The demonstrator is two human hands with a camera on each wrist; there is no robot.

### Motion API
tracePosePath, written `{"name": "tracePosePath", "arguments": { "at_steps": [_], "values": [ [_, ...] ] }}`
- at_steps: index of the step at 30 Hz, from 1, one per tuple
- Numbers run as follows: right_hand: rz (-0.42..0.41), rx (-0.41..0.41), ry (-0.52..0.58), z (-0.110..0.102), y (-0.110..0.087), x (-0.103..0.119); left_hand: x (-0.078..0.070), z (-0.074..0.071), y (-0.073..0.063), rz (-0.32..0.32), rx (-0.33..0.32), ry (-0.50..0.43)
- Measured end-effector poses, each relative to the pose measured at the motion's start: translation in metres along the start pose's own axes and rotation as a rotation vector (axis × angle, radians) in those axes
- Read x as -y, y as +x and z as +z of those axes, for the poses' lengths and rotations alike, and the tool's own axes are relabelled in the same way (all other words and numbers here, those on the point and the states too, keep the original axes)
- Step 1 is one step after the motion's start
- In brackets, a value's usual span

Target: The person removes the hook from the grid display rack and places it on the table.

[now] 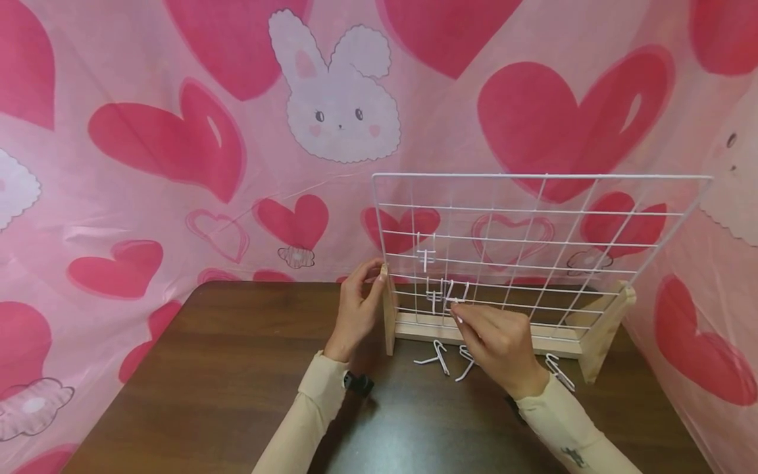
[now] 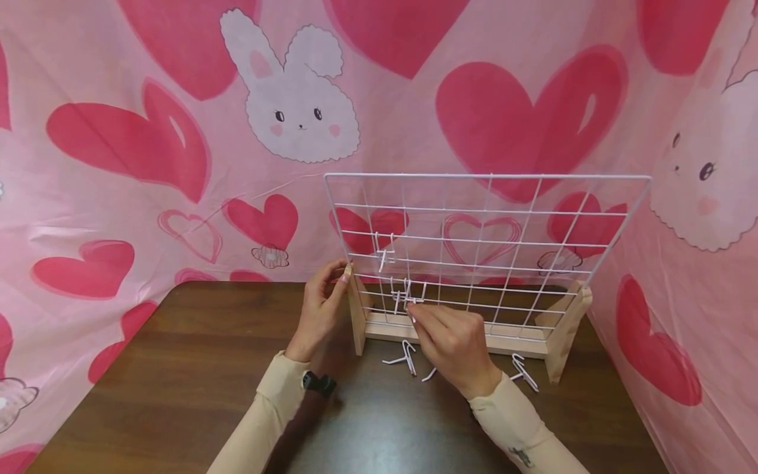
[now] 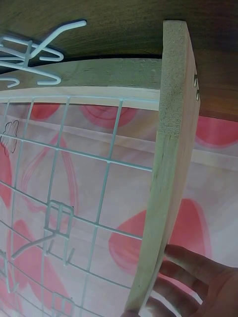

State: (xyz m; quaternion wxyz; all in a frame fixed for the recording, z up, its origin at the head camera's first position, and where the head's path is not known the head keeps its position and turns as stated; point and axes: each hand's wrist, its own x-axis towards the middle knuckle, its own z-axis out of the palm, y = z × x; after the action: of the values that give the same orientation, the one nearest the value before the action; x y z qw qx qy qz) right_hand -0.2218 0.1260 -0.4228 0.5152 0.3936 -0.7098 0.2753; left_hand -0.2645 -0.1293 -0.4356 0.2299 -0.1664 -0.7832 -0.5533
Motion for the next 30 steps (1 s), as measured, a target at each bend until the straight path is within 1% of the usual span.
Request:
{"name": "tracePosePath", "arguments": {
  "at_steps": [10, 17, 20, 25, 30],
  "values": [
    [-0.005, 0.034, 0.016, 0.006, -0.013, 0.001, 0.0, 0.001, 0.001, 0.004, -0.016, -0.017],
    [-0.021, 0.04, 0.017, 0.008, -0.019, 0.003, 0.0, 0.001, 0.001, 0.008, -0.016, -0.015],
    [-0.018, 0.063, 0.017, 0.008, -0.021, 0.004, 0.0, 0.001, 0.001, 0.013, -0.019, -0.014],
    [-0.016, 0.107, 0.016, 0.009, -0.026, 0.005, 0.0, 0.001, 0.002, 0.005, -0.017, -0.02],
    [-0.008, 0.14, 0.017, 0.01, -0.032, 0.005, 0.0, 0.001, 0.0, 0.001, -0.01, -0.024]
  ]
}}
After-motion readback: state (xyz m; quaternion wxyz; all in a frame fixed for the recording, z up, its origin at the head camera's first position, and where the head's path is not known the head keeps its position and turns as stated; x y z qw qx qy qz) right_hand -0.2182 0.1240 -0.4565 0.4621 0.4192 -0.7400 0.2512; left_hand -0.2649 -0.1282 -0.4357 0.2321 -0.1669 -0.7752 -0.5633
